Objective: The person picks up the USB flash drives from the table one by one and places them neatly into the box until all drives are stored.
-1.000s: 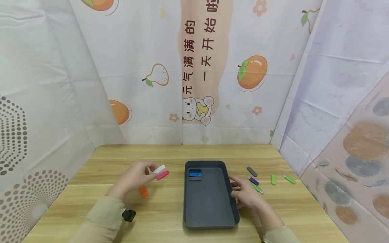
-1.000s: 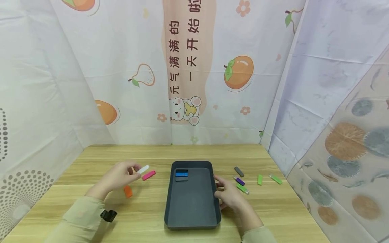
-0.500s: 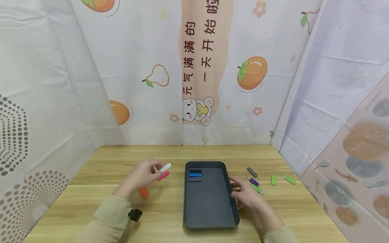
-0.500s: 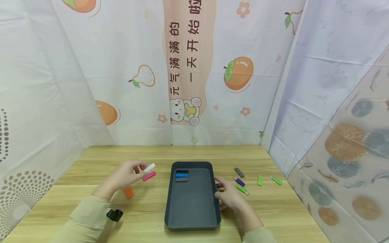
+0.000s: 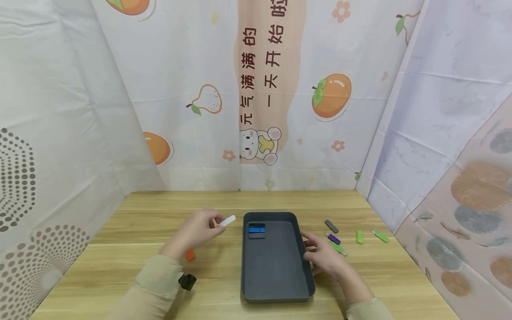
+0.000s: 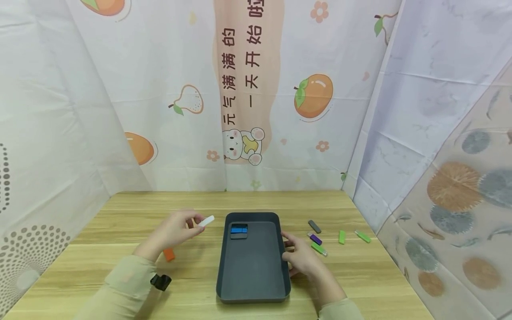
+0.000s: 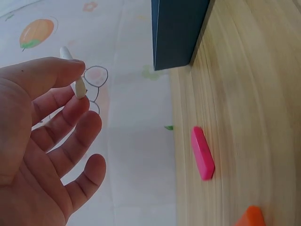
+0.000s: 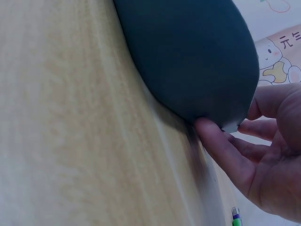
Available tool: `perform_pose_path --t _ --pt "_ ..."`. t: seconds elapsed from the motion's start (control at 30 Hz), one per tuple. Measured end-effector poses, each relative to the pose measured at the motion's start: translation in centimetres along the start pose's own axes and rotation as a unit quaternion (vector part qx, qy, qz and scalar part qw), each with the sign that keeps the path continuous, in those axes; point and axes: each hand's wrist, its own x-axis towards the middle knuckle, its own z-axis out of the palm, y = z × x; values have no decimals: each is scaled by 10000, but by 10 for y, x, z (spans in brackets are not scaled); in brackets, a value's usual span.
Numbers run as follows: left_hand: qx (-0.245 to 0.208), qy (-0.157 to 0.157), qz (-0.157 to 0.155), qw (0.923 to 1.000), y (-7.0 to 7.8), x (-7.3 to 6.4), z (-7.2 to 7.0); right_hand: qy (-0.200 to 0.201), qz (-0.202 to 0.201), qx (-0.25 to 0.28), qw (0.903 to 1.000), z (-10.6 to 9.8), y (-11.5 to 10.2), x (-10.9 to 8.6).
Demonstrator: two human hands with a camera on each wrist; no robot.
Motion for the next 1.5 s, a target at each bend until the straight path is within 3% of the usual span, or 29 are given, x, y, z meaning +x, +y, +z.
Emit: perform_pose_path --t 0.67,1.03,1.4,1.5 --pt "401 -144 428 9982 19 24 19 -79 -141 -49 9999 -1 1 2" --pt "595 -405 326 9969 30 35 28 -113 -159 -40 9998 -1 2 2" --pt "724 -627 137 9953 30 42 43 -137 -201 -81 9997 0 1 1" --pt "779 -665 242 9944 31 43 48 -130 -215 -95 9996 0 1 0"
